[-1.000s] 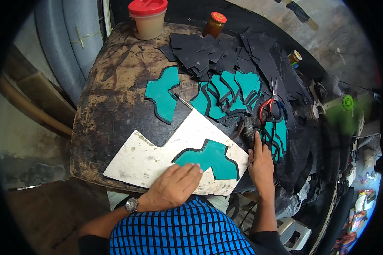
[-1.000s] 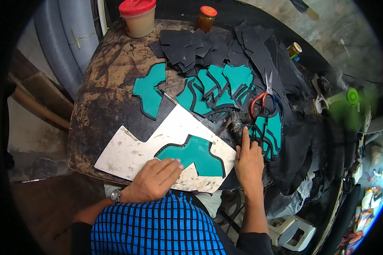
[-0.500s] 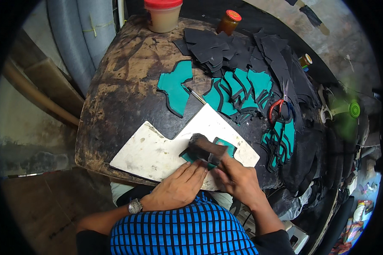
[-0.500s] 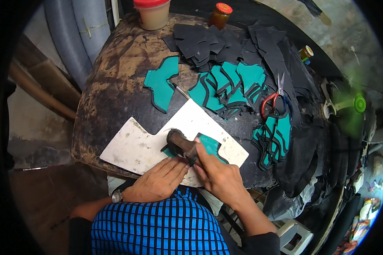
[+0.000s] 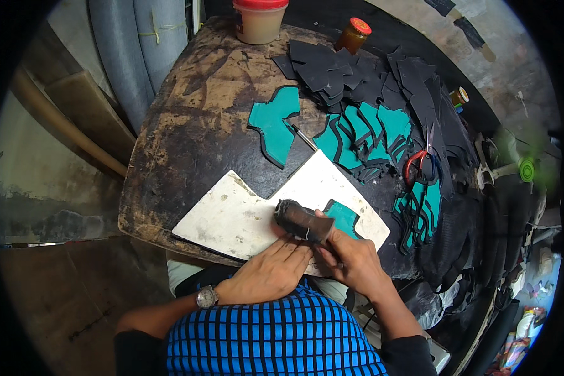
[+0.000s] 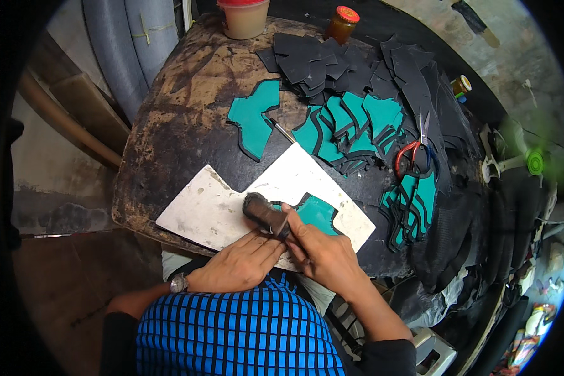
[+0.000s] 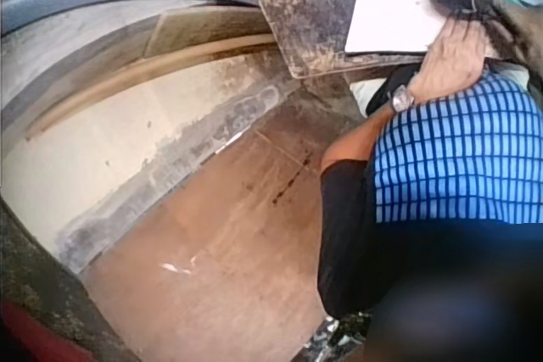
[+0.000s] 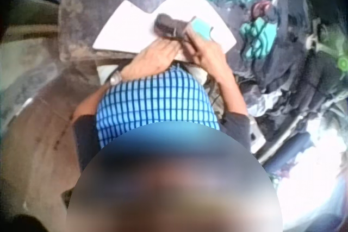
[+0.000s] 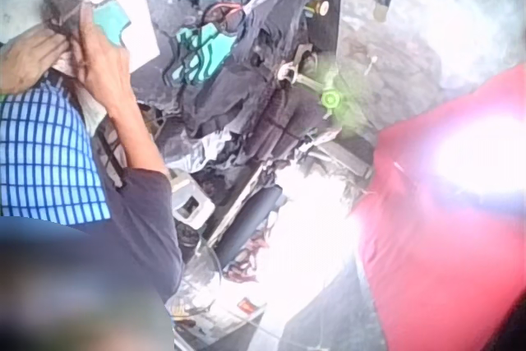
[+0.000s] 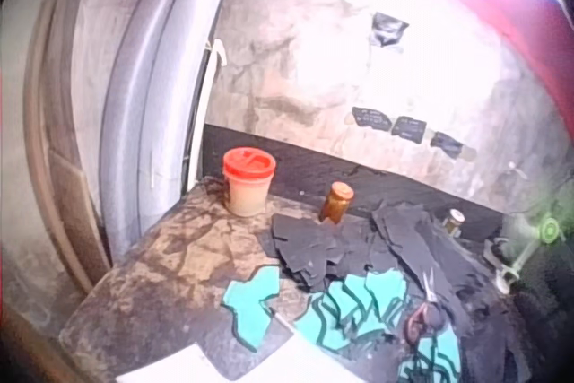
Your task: The person presses a black rubber strip onto the edge of a teal rubber piece using a mallet, then flips and inspects the assembled part. They open a jar of adhesive and apply it by hand to the edges of several teal rubber pieces, stacking them on the table.
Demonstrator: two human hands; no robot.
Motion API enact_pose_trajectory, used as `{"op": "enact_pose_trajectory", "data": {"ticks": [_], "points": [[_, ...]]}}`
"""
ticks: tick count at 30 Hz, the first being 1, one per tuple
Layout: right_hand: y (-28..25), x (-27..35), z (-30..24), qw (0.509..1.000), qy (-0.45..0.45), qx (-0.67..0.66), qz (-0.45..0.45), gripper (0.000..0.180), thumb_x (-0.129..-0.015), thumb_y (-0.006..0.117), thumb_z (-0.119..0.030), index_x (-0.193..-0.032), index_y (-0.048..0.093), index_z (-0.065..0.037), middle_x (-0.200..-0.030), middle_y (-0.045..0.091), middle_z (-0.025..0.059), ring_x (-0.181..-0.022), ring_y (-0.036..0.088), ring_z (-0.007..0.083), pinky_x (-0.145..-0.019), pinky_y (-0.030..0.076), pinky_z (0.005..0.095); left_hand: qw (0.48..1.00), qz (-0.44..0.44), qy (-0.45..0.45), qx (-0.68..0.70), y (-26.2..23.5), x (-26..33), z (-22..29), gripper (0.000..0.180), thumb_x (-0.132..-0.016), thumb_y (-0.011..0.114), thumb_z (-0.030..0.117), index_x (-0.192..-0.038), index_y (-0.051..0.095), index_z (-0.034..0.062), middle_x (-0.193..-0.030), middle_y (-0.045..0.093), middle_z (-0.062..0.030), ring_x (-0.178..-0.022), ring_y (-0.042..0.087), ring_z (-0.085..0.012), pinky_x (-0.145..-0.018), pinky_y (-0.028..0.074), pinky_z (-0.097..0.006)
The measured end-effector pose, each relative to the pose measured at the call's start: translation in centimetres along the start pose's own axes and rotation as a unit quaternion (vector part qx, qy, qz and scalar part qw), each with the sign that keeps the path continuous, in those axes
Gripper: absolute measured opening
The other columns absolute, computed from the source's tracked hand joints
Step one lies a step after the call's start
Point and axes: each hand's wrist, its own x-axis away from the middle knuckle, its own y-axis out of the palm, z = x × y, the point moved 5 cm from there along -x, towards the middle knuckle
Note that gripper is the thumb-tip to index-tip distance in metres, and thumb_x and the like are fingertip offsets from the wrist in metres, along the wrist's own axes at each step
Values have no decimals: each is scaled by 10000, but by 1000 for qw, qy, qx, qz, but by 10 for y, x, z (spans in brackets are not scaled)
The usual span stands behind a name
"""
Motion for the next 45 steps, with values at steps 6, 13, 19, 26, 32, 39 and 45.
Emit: {"op": "enact_pose_trajectory", "data": {"ticks": [6, 13, 19, 26, 32, 39, 45], "points": [[-4, 0, -5, 999, -26, -35, 21, 723, -832, 719, -92, -1491, 421, -115, -744, 592, 67, -567, 602, 242, -499, 484, 358, 1000, -17, -8, 21, 1, 0, -2, 417, -895, 516, 88, -1270, 583, -82, -1341, 584, -218, -1283, 543, -343, -1107, 374, -520], [-14, 9, 11, 997, 34, -27, 65, 615, -847, 702, -74, -1423, 489, -95, -968, 702, 92, -714, 694, 288, -580, 543, 355, 1000, 0, -4, 17, -7, -4, -3, 412, -900, 525, 89, -1269, 581, -85, -1339, 578, -226, -1293, 536, -336, -1111, 370, -519], [-15, 13, 15, 997, 60, 14, 51, 682, -846, 715, -102, -1469, 439, -116, -882, 683, 107, -679, 683, 283, -578, 534, 372, 1000, -1, -4, 19, -12, -7, -3, 407, -904, 534, 90, -1267, 579, -88, -1338, 574, -233, -1301, 530, -331, -1114, 366, -519], [-10, 11, 12, 998, 51, 7, 40, 682, -857, 697, -127, -1482, 423, -137, -863, 673, 101, -668, 666, 290, -570, 524, 392, 1000, -5, -4, 28, -16, -9, 0, 403, -909, 543, 91, -1266, 577, -91, -1336, 569, -240, -1311, 523, -325, -1119, 362, -518], [-15, 18, 17, 993, 116, 15, 26, 638, -842, 706, -58, -1436, 476, -95, -887, 699, 114, -699, 698, 296, -612, 552, 376, 1000, 17, 6, -1, -12, -9, -5, 388, -915, 526, 87, -1262, 586, -77, -1352, 572, -224, -1304, 532, -311, -1108, 363, -524], [-15, 29, 22, 993, 113, 9, 31, 662, -830, 714, -57, -1445, 479, -118, -950, 704, 112, -726, 697, 300, -627, 557, 369, 999, 32, -7, 11, -11, -9, -1, 367, -914, 517, 82, -1226, 599, -93, -1327, 593, -228, -1289, 547, -297, -1100, 375, -518], [-22, 38, 31, 992, 121, 25, 34, 644, -834, 720, -69, -1435, 494, -125, -953, 704, 100, -724, 697, 310, -620, 550, 378, 1000, -1, -9, 27, -15, -10, -2, 391, -918, 529, 84, -1269, 576, -81, -1348, 578, -226, -1299, 534, -305, -1112, 358, -528]]}}
